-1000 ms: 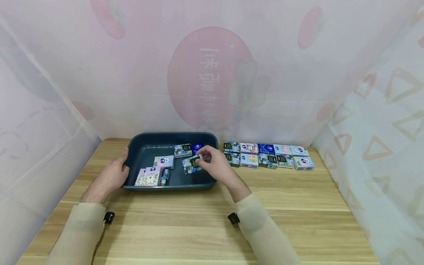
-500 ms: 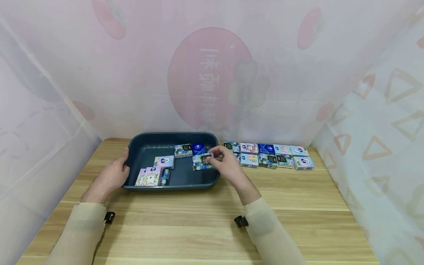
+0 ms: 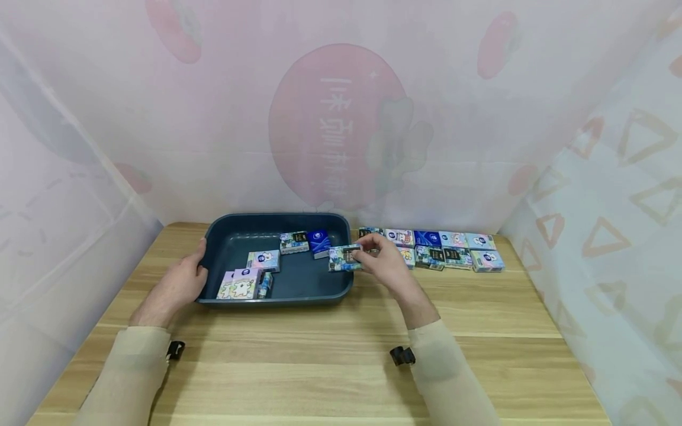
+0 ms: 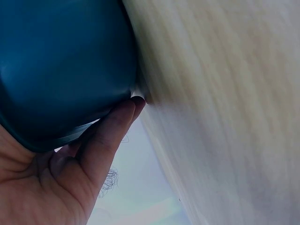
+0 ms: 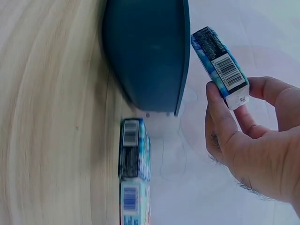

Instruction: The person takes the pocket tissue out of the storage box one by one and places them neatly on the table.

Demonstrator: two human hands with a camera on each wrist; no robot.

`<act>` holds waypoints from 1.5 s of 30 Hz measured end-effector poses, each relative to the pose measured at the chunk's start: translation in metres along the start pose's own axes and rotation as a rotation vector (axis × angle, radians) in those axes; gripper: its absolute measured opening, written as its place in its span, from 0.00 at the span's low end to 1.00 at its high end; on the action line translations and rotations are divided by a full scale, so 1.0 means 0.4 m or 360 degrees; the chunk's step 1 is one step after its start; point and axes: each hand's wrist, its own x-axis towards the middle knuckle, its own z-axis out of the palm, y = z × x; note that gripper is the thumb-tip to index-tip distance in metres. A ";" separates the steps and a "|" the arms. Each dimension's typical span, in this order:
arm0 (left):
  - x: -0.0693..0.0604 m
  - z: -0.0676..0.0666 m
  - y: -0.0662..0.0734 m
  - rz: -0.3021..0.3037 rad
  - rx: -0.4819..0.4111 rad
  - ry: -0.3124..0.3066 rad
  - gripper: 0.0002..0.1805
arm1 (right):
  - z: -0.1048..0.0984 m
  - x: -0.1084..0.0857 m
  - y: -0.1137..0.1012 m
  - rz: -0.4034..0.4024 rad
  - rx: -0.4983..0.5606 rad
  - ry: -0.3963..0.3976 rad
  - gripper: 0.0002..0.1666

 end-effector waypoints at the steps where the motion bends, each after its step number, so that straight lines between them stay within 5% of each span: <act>1: 0.000 0.000 -0.001 0.0000 -0.0003 0.0001 0.43 | -0.007 -0.001 0.002 0.0003 0.0004 -0.0002 0.23; 23: 0.009 0.007 -0.009 0.0018 -0.0011 -0.0021 0.43 | -0.135 0.001 0.063 0.0126 -0.0081 0.0061 0.23; 45: 0.006 0.002 -0.003 -0.0001 0.0016 -0.0019 0.43 | -0.101 0.017 0.119 0.0224 -0.0325 -0.0065 0.15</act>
